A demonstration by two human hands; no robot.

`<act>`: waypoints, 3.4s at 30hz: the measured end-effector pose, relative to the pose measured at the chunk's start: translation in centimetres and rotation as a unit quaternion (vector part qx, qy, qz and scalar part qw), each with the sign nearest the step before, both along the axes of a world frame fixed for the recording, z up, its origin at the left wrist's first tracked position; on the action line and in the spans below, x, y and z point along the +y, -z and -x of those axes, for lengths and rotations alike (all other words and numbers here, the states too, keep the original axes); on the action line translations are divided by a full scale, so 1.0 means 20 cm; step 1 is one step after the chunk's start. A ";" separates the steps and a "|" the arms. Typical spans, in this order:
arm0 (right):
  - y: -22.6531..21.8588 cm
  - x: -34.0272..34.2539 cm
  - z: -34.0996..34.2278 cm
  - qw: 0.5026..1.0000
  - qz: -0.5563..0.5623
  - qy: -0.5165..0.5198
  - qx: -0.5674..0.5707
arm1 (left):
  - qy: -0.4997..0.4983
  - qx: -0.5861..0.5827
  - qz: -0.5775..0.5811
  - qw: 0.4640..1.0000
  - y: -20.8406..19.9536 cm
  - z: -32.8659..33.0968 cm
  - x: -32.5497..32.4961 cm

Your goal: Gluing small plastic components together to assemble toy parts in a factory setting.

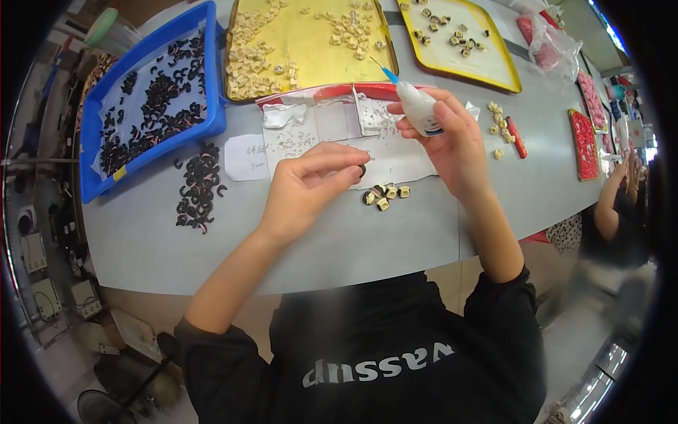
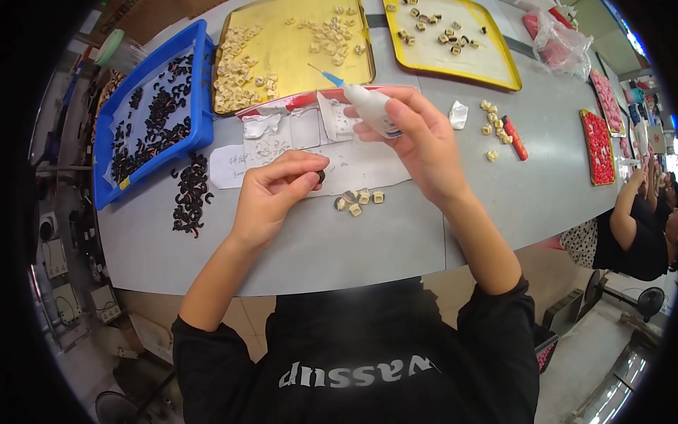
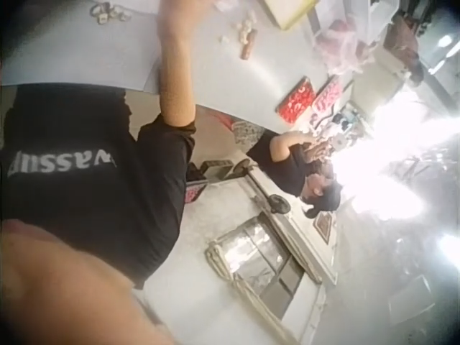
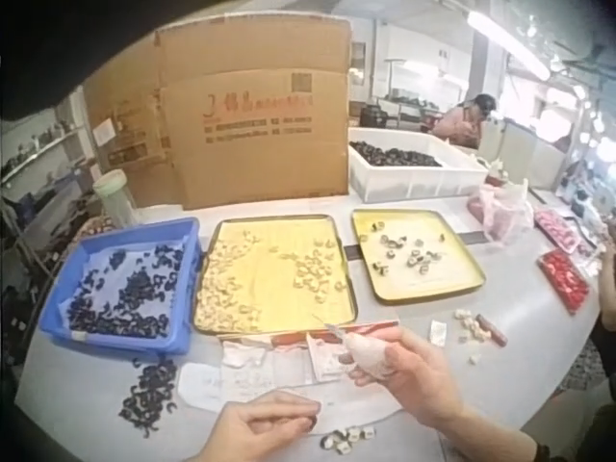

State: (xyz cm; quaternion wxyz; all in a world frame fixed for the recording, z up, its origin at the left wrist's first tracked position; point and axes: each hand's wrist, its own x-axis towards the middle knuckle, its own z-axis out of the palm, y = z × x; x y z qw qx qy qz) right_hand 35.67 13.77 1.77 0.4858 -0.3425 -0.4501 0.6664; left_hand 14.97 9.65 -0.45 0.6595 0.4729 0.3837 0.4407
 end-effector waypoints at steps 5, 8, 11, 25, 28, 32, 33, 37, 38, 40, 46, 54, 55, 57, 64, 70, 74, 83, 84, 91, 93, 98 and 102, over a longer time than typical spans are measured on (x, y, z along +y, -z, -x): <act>0.05 0.00 -0.01 0.999 0.042 -0.004 -0.005 | 0.035 -0.029 0.015 0.999 0.03 0.02 -0.01; 0.03 -0.02 0.00 0.998 0.053 -0.033 -0.009 | 0.044 -0.054 0.056 0.996 0.03 0.02 -0.02; 0.02 -0.03 -0.01 0.997 0.067 -0.044 -0.017 | 0.038 -0.089 -0.002 0.995 0.06 0.03 -0.02; 0.07 -0.04 -0.02 0.995 0.041 -0.089 0.010 | 0.033 -0.170 -0.003 0.985 0.07 0.02 -0.07; 0.06 -0.06 0.00 0.996 0.030 -0.087 -0.011 | 0.003 -0.103 -0.044 0.994 0.06 0.02 -0.08; 0.08 -0.08 0.01 0.998 -0.024 -0.044 -0.041 | -0.022 0.004 -0.154 0.988 0.08 0.01 -0.07; 0.09 -0.08 0.01 0.997 -0.032 -0.050 -0.051 | -0.022 0.004 -0.154 0.988 0.08 0.01 -0.07; 0.06 -0.09 0.03 0.996 -0.025 -0.058 -0.056 | -0.026 0.036 -0.218 0.975 0.08 0.01 -0.07; 0.06 -0.09 0.03 0.996 -0.026 -0.065 -0.051 | -0.031 0.038 -0.226 0.973 0.08 0.01 -0.07; 0.06 -0.09 0.03 0.996 -0.025 -0.073 -0.046 | -0.032 0.040 -0.228 0.972 0.08 0.02 -0.07; 0.06 -0.10 0.04 0.996 -0.006 -0.078 -0.047 | -0.016 0.074 -0.257 0.963 0.09 0.02 -0.08; 0.07 -0.10 0.04 0.996 -0.006 -0.082 -0.046 | -0.025 0.046 -0.246 0.968 0.08 0.02 -0.07; 0.06 -0.10 0.04 0.996 -0.006 -0.082 -0.046 | -0.024 0.049 -0.249 0.967 0.08 0.02 -0.07; 0.06 -0.10 0.04 0.995 -0.006 -0.083 -0.051 | -0.023 0.051 -0.252 0.966 0.08 0.02 -0.07; 0.07 -0.10 0.04 0.995 -0.008 -0.089 -0.052 | -0.027 0.047 -0.250 0.967 0.08 0.02 -0.07; 0.06 -0.10 0.04 0.995 -0.008 -0.087 -0.045 | -0.029 0.048 -0.251 0.966 0.08 0.02 -0.08; 0.06 -0.10 0.04 0.995 -0.011 -0.088 -0.045 | -0.027 0.049 -0.256 0.965 0.08 0.02 -0.08; 0.06 -0.10 0.03 0.995 -0.015 -0.087 -0.051 | -0.033 0.041 -0.259 0.965 0.09 0.01 -0.08; 0.06 -0.10 0.03 0.995 -0.019 -0.085 -0.051 | -0.033 0.042 -0.259 0.965 0.09 0.01 -0.08; 0.05 -0.09 0.01 0.992 -0.033 -0.095 -0.083 | -0.016 0.065 -0.264 0.962 0.09 0.03 -0.07; 0.06 -0.08 0.00 0.991 -0.046 -0.093 -0.079 | -0.002 0.090 -0.268 0.959 0.09 0.03 -0.08; 0.07 -0.08 0.01 0.991 -0.058 -0.088 -0.078 | 0.002 0.082 -0.239 0.967 0.11 0.02 -0.09; 0.06 -0.09 0.02 0.991 -0.055 -0.093 -0.078 | -0.001 0.081 -0.236 0.968 0.10 0.01 -0.09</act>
